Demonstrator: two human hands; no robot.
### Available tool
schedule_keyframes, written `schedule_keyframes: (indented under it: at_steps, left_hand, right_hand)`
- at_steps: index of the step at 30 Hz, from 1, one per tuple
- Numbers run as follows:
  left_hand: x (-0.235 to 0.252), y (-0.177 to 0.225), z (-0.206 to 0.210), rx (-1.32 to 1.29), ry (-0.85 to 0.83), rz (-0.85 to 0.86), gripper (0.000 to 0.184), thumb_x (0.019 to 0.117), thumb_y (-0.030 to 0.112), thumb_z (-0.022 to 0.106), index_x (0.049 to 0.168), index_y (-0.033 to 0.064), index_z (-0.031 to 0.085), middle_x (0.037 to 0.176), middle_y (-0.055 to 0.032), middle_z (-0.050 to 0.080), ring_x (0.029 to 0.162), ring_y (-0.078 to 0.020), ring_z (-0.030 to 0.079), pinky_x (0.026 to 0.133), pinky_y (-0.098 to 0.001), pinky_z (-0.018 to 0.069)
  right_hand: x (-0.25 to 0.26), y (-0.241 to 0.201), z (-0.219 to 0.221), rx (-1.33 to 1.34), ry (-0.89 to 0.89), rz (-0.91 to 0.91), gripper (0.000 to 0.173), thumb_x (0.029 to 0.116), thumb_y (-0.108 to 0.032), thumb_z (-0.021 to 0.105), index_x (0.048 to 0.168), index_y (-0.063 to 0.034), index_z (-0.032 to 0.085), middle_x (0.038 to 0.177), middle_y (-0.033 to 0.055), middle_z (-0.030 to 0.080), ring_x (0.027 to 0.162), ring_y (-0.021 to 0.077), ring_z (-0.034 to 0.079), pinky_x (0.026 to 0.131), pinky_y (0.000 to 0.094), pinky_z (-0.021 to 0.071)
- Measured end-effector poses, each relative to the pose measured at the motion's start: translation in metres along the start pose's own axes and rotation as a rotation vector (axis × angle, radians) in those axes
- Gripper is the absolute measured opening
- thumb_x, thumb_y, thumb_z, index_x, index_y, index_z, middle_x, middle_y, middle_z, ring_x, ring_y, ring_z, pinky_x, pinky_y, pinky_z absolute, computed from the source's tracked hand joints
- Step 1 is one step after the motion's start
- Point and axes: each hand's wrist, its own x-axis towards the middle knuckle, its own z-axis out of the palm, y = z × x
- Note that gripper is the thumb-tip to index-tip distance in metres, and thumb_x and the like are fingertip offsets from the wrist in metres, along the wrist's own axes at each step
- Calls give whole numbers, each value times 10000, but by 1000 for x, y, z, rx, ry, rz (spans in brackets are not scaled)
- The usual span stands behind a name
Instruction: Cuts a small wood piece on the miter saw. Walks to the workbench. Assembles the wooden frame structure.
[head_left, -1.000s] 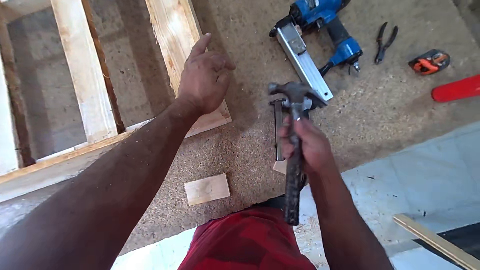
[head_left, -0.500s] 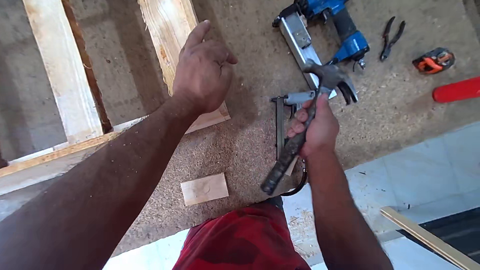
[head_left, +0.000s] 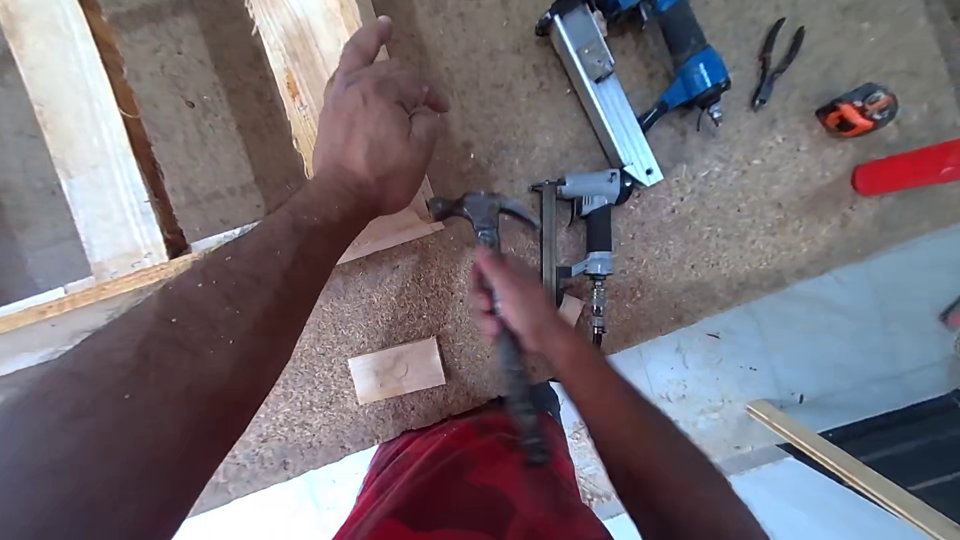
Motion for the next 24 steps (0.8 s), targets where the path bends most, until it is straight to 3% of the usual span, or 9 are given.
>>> schedule_keyframes:
  at_steps: [1, 3, 6, 9, 11, 16, 18, 21, 24]
  left_hand:
    - [1, 0, -1, -3, 3, 15, 430, 948, 234, 372, 1129, 180, 759, 1273, 5, 712, 1512, -232, 350, 1291, -426, 159]
    - [2, -2, -2, 5, 13, 15, 439, 945, 233, 368, 1129, 177, 763, 1277, 7, 712, 1513, -231, 350, 1292, -421, 157]
    - [0, 0, 1, 14, -3, -24, 430, 934, 246, 380, 1134, 212, 759, 1285, 31, 706, 1519, -215, 335, 1279, -418, 190]
    - [2, -1, -1, 11, 13, -14, 428, 944, 250, 379, 1136, 213, 760, 1284, 30, 708, 1519, -214, 338, 1282, -425, 190]
    - [-2, -3, -2, 8, 5, -7, 430, 937, 243, 381, 1133, 207, 762, 1284, 25, 707, 1518, -222, 337, 1284, -432, 185]
    - [-1, -1, -2, 1, -8, -37, 425, 928, 240, 390, 1144, 226, 756, 1302, 36, 697, 1522, -221, 328, 1275, -439, 202]
    - [1, -1, -3, 5, -7, -45, 419, 934, 251, 396, 1147, 242, 757, 1304, 40, 696, 1519, -222, 333, 1267, -448, 217]
    - [-1, -1, -3, 12, -13, -43, 422, 936, 248, 392, 1147, 233, 757, 1313, 22, 692, 1522, -233, 329, 1263, -455, 219]
    - [-1, -3, -4, 9, -4, -38, 422, 937, 244, 387, 1139, 224, 757, 1298, 26, 700, 1519, -223, 334, 1270, -437, 205]
  right_hand:
    - [-1, -9, -17, -27, -45, 19, 500, 1108, -515, 311, 1081, -90, 573, 608, -8, 479, 388, 98, 458, 349, 286, 474]
    - [0, -30, -46, 68, 78, -70, 521, 1104, -540, 255, 1033, -123, 560, 573, -44, 465, 381, 67, 444, 353, 253, 460]
    - [7, -24, -34, 249, 287, -235, 541, 1099, -575, 210, 954, -150, 512, 546, -55, 449, 372, 91, 462, 354, 298, 491]
    - [4, 3, 9, -30, 34, -76, 504, 1120, -492, 279, 1022, -71, 539, 599, 19, 495, 391, 140, 497, 367, 334, 510]
    - [6, -4, -8, -110, -41, -19, 501, 1109, -512, 320, 1073, -79, 570, 627, 15, 511, 403, 125, 490, 369, 314, 503]
    - [23, -25, -46, 249, 353, -163, 546, 1089, -597, 252, 968, -139, 524, 556, -33, 445, 369, 108, 444, 350, 311, 481]
    - [35, -8, -30, 201, 296, -101, 548, 1088, -600, 261, 976, -127, 513, 557, -30, 448, 376, 110, 457, 358, 320, 490]
    - [39, 11, -9, 0, 29, 56, 510, 1106, -534, 316, 1051, -80, 544, 619, 11, 486, 398, 129, 479, 373, 322, 505]
    - [38, -3, -26, 69, 168, -46, 516, 1102, -541, 309, 1036, -90, 551, 595, -8, 472, 389, 120, 471, 363, 315, 500]
